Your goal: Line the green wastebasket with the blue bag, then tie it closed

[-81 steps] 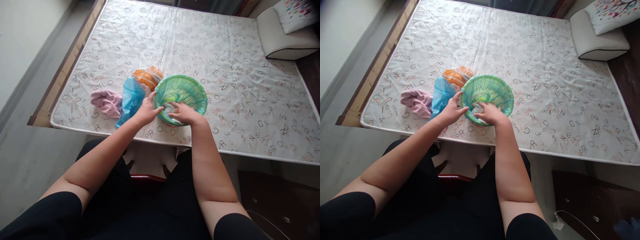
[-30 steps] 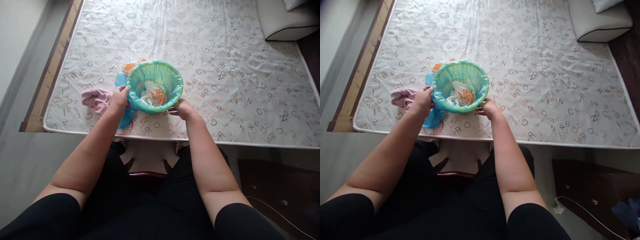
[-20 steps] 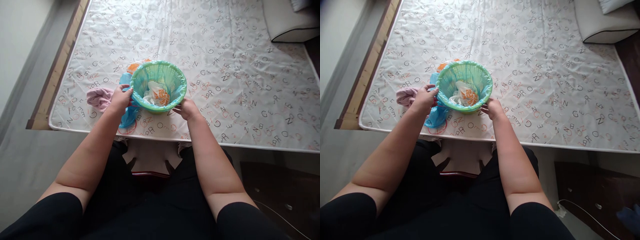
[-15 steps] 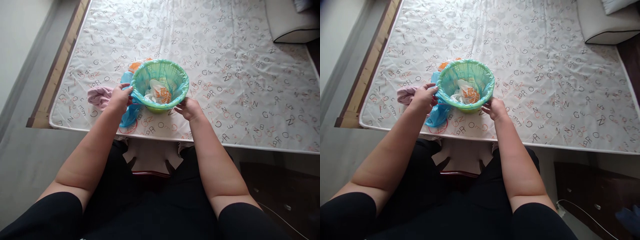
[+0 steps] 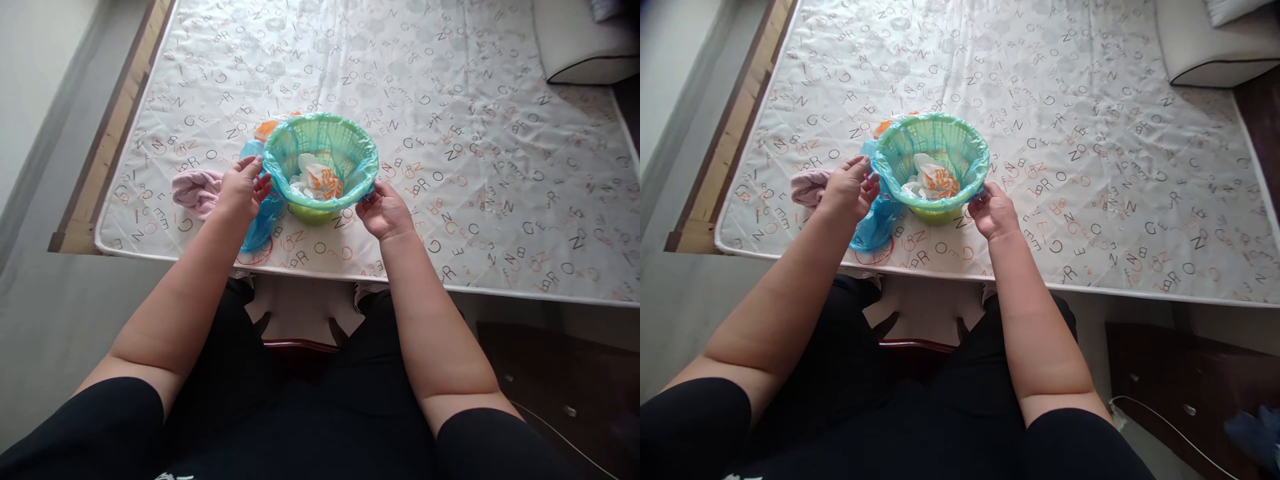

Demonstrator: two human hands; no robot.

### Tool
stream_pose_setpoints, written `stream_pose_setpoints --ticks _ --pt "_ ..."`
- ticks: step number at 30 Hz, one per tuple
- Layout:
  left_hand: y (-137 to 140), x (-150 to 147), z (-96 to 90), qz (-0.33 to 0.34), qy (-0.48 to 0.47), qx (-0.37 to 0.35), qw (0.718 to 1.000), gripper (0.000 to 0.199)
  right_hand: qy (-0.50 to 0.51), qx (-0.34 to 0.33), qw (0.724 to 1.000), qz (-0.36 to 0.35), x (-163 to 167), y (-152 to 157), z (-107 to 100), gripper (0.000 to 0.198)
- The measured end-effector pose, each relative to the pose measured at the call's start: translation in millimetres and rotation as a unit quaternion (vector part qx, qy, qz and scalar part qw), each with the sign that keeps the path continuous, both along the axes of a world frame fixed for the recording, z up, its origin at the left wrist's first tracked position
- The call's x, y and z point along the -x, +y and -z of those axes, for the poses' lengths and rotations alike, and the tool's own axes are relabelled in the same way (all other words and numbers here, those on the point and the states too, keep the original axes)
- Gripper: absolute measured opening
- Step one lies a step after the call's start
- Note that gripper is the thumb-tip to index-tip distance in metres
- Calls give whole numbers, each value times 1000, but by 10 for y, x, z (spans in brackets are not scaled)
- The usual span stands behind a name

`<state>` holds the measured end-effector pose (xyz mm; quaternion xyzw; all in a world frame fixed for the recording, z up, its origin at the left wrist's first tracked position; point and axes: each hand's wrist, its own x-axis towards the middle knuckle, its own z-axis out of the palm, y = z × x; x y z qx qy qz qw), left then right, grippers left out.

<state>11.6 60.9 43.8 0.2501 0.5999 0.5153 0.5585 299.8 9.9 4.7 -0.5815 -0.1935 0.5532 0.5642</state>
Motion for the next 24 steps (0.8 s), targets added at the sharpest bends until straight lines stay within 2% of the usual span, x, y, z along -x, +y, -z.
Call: stream_pose_setpoints --ticks 4,8,12,18,24 --pt "-4 -45 -30 13 5 -29 999 48 -55 -30 998 27 -19 3 16 25" --pt "-38 -115 -82 17 0 -59 998 49 -120 -26 991 58 -49 17 31 37" --pt "-68 -171 -131 22 -10 -81 996 43 -169 -23 983 61 -81 14 -2 34" --pt "-84 -212 -164 34 -7 -89 995 38 -172 -37 983 55 -69 -13 -126 25" --pt "-107 -235 -145 38 -14 -117 992 43 -168 -52 983 52 -90 -17 -205 22"
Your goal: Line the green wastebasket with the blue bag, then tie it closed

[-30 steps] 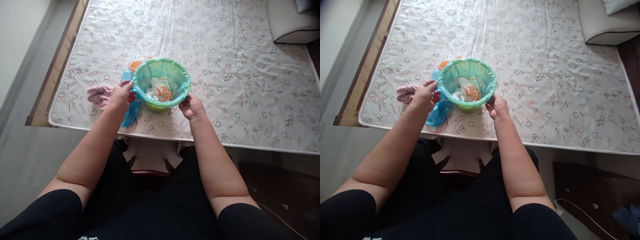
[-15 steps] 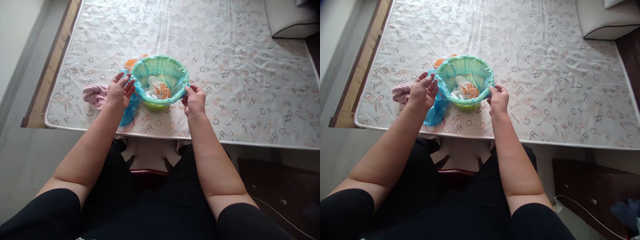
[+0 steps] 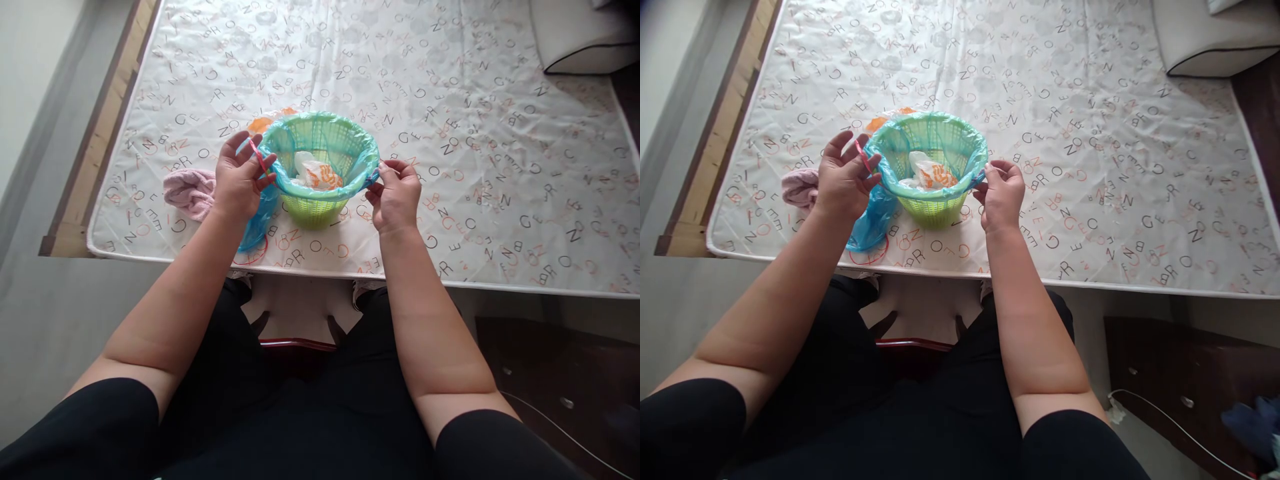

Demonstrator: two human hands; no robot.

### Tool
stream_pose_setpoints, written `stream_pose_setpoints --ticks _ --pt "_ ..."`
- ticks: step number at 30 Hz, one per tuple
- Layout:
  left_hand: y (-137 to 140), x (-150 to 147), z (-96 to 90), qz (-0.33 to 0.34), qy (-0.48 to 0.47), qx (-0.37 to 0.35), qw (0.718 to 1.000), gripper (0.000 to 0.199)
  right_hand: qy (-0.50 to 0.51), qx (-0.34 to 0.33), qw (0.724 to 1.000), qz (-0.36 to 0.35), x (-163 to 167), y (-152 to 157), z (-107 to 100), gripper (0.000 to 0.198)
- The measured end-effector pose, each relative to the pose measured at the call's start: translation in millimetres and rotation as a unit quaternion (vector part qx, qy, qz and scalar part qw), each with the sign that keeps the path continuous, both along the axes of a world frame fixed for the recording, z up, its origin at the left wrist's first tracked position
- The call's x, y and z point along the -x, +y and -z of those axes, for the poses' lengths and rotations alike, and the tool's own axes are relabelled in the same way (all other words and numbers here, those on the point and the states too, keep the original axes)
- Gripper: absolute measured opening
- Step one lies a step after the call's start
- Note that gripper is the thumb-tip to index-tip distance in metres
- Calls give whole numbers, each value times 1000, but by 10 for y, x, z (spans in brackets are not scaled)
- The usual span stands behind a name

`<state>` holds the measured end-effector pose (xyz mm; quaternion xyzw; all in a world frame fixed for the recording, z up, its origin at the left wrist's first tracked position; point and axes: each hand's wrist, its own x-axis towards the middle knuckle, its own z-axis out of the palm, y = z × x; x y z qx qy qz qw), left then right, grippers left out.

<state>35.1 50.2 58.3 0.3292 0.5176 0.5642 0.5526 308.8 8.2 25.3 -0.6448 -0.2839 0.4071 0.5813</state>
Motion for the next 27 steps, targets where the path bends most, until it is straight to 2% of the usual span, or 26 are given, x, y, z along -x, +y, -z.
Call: stream_pose_setpoints --ticks 7,14,19,21,24,27 --pt "50 65 137 51 -33 -31 998 43 66 -1 998 17 -4 -2 -9 17" --pt "57 147 114 80 -10 -21 997 41 11 -21 999 -35 13 -49 -41 12" --pt "57 152 115 115 39 2 993 41 -8 11 999 -43 -1 -52 -81 12" --pt "62 144 168 103 82 14 991 44 6 35 998 -56 -10 -53 -92 15" --pt "59 124 245 46 139 13 989 57 14 52 997 -51 -30 -55 -83 21" --pt "39 96 252 37 120 57 990 67 14 64 998 -17 -53 -65 -68 30"
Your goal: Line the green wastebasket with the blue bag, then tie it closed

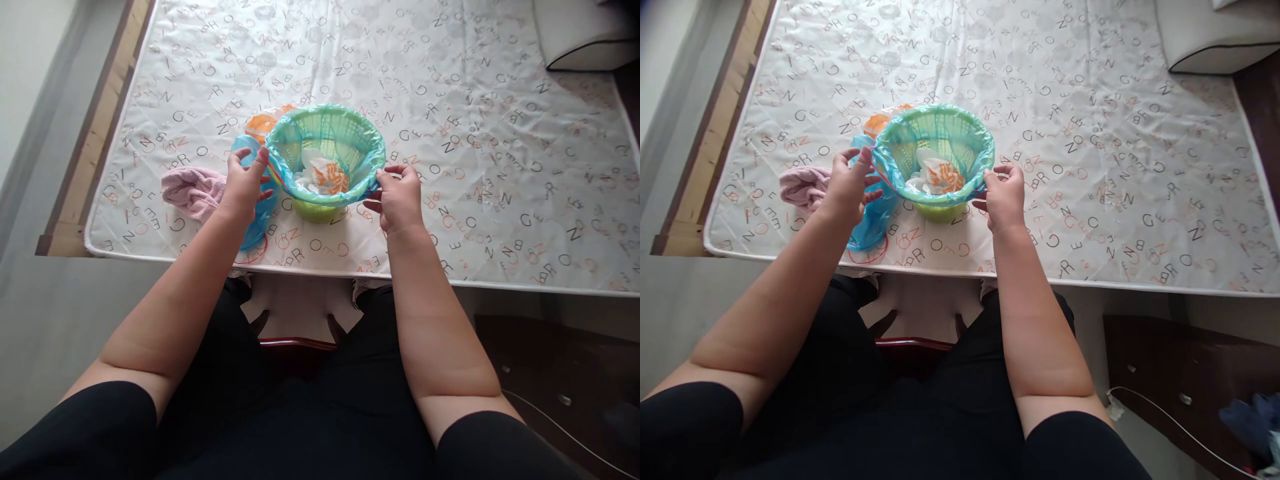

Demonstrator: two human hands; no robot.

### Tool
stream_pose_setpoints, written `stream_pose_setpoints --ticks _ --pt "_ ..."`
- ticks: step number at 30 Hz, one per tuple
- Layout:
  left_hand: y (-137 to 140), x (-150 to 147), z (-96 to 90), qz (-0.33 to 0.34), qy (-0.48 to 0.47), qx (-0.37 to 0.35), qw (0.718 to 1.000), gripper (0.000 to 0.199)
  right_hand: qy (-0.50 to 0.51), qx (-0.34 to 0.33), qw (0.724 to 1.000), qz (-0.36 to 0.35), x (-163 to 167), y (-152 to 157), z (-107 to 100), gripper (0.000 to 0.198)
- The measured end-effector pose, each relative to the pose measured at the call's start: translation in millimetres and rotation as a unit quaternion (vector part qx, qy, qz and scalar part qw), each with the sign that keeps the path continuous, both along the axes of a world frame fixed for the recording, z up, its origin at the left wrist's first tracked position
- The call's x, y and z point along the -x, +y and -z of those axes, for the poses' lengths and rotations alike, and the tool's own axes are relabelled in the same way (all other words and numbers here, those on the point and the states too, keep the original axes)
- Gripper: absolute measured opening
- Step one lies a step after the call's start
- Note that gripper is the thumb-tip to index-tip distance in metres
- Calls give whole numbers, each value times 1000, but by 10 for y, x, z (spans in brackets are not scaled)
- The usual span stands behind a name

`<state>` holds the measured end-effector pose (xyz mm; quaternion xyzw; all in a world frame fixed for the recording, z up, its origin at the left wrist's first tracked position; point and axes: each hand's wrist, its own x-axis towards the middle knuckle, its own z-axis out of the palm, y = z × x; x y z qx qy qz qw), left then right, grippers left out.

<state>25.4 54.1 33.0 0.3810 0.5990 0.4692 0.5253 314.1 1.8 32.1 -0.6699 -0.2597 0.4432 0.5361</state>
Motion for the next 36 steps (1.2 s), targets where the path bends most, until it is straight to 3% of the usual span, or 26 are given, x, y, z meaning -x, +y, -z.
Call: stream_pose_setpoints --ticks 2,6,10,16,20,24,29,32,36 --pt "-15 -20 -24 31 -38 70 996 69 19 33 999 -9 -13 -15 -11 35" --pt "-15 -42 -39 82 -57 165 981 76 62 106 986 -109 -40 -70 -102 37" --pt "9 -20 -29 85 -22 173 981 66 62 120 974 -184 -96 -127 -191 34" --pt "-45 52 -153 105 -5 182 978 20 -16 171 954 -245 -214 -198 -187 50" --pt "-165 77 -240 161 -25 202 966 15 50 168 945 -276 -223 -221 -210 54" --pt "-283 83 -275 186 -61 204 959 15 127 158 959 -200 -67 -203 -132 44" --pt "-375 55 -215 176 -75 188 963 12 174 67 981 -51 286 -270 164 52" --pt "-422 14 -165 194 -58 176 963 15 187 49 981 -35 435 -394 228 53" --pt "-455 -44 -126 195 -34 171 965 16 233 82 969 -26 516 -541 109 35"
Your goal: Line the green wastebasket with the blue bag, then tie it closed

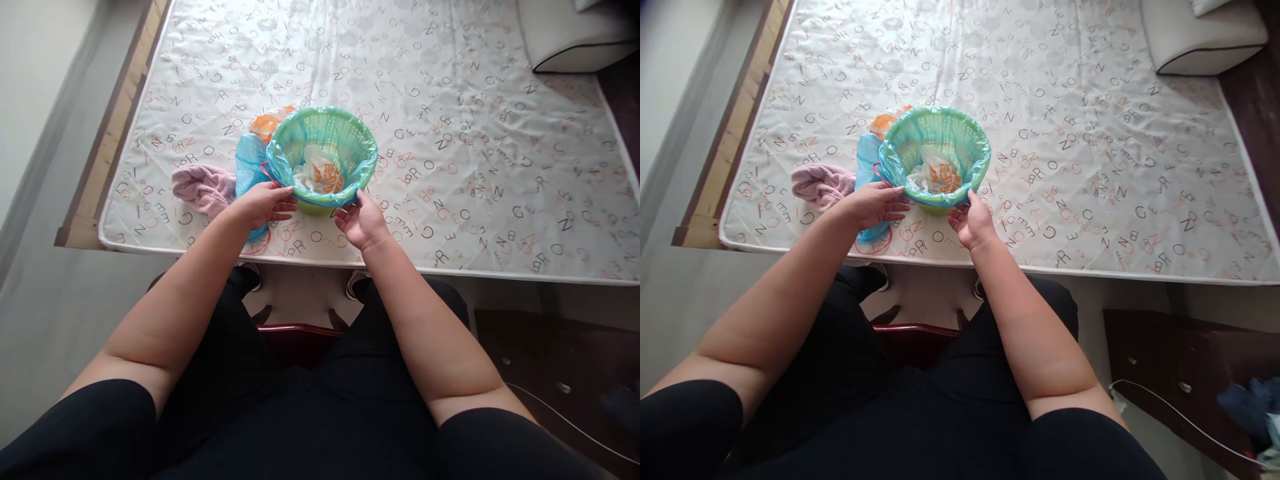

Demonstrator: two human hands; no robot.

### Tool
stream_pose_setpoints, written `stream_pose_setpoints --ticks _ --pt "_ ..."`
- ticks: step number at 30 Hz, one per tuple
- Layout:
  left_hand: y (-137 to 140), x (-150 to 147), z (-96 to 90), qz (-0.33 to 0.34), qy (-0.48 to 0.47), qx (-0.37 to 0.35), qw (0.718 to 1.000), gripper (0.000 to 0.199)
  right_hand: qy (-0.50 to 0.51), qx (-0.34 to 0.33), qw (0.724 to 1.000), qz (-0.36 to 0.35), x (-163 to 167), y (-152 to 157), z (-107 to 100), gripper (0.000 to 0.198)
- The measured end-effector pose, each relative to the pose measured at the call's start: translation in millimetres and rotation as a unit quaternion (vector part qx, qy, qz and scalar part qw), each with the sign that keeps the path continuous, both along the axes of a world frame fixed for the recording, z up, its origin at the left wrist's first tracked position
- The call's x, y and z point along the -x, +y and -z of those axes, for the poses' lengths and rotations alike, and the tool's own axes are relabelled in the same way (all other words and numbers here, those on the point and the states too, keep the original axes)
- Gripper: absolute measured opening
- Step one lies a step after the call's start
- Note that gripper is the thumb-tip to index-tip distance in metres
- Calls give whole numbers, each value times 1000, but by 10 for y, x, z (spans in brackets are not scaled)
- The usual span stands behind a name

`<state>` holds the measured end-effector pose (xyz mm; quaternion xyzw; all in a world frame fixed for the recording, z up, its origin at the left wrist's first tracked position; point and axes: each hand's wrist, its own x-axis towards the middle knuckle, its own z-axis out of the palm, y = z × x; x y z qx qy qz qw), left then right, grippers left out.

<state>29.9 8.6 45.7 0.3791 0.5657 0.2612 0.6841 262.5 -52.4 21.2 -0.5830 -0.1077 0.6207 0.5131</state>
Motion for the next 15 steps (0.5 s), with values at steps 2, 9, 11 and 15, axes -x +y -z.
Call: stream_pose_setpoints --ticks 2,9,11,15 --pt "-1 -24 12 -4 15 -5 1000 19 25 16 999 15 13 -39 -76 24" --pt "18 -51 -31 -9 92 -18 996 24 -58 11 997 -49 -13 -111 -150 14" --pt "24 -41 -74 -25 97 -23 995 23 -87 -14 995 -56 -36 -132 -175 15" --pt "35 -38 -169 -54 115 -64 990 22 -119 -40 991 -45 -76 -122 -281 18"
